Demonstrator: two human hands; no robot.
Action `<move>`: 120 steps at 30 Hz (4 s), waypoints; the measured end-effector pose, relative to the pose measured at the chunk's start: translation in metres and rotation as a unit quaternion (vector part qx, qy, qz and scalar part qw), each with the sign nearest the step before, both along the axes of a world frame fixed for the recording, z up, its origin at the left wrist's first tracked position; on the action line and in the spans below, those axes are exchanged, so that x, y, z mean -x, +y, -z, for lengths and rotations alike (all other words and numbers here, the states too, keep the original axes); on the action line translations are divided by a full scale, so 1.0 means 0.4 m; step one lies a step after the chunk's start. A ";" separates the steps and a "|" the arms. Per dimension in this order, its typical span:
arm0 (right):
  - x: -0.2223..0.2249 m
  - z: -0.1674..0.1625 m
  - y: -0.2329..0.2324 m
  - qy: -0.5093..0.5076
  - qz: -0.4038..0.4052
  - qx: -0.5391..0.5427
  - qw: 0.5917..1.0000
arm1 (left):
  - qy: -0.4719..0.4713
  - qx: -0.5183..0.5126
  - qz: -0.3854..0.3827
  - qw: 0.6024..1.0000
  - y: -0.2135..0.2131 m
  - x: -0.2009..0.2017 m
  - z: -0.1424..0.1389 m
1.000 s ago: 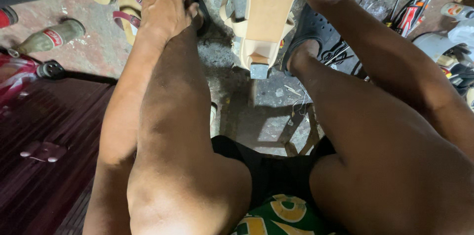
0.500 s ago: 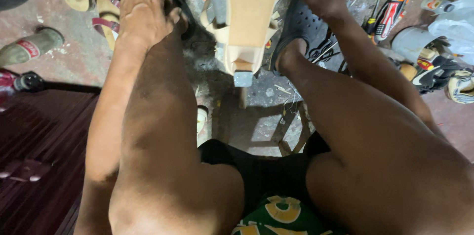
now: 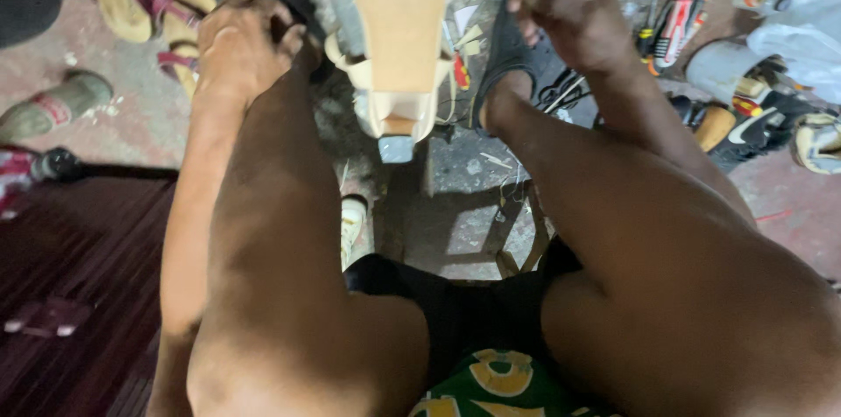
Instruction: The person repairs a sandal by attaching a heel piece. They use a hammer to drive a nail into the heel and pliers to adjust the metal components. The person works on the sandal while sitting on the floor.
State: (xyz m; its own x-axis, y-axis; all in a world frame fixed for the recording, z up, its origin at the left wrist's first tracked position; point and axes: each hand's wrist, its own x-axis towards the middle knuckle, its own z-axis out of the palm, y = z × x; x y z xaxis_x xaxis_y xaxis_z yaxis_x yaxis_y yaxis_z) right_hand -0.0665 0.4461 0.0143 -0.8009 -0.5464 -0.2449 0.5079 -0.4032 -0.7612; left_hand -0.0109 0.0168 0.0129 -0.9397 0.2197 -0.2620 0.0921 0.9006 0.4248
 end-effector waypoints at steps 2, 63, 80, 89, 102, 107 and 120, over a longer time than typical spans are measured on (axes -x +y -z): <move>0.006 -0.010 0.000 0.004 -0.007 0.001 1.000 | -0.004 -0.002 0.007 1.000 -0.004 -0.001 -0.001; -0.764 -1.169 -0.043 0.200 0.131 -0.056 0.969 | 0.128 -0.572 -0.120 0.801 0.556 -0.721 -1.157; -0.879 -1.157 -0.059 0.299 0.072 -0.086 0.948 | 0.100 -0.713 -0.175 0.671 0.607 -0.869 -1.107; -0.899 -1.125 -0.066 0.265 0.075 -0.096 0.956 | 0.107 -0.691 -0.170 0.694 0.598 -0.868 -1.076; -0.652 -1.098 0.114 0.327 0.264 -0.368 0.829 | 0.023 -0.592 -0.172 0.787 0.224 -0.479 -0.973; -0.558 -0.966 0.126 0.340 0.242 -0.446 0.792 | -0.064 -0.505 -0.064 0.858 0.181 -0.233 -0.828; -0.335 -0.355 -0.087 0.109 0.102 -0.419 0.896 | -0.177 -0.487 -0.017 0.855 0.180 -0.014 -0.599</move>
State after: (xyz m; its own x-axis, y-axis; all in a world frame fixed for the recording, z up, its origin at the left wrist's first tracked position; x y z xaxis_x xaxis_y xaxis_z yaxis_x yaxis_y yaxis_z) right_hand 0.0673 0.4113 0.1565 -0.9418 -0.0813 -0.3263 0.2912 0.2878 -0.9123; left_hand -0.0055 0.0888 0.2526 -0.8497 0.4698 -0.2393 -0.2164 0.1032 0.9708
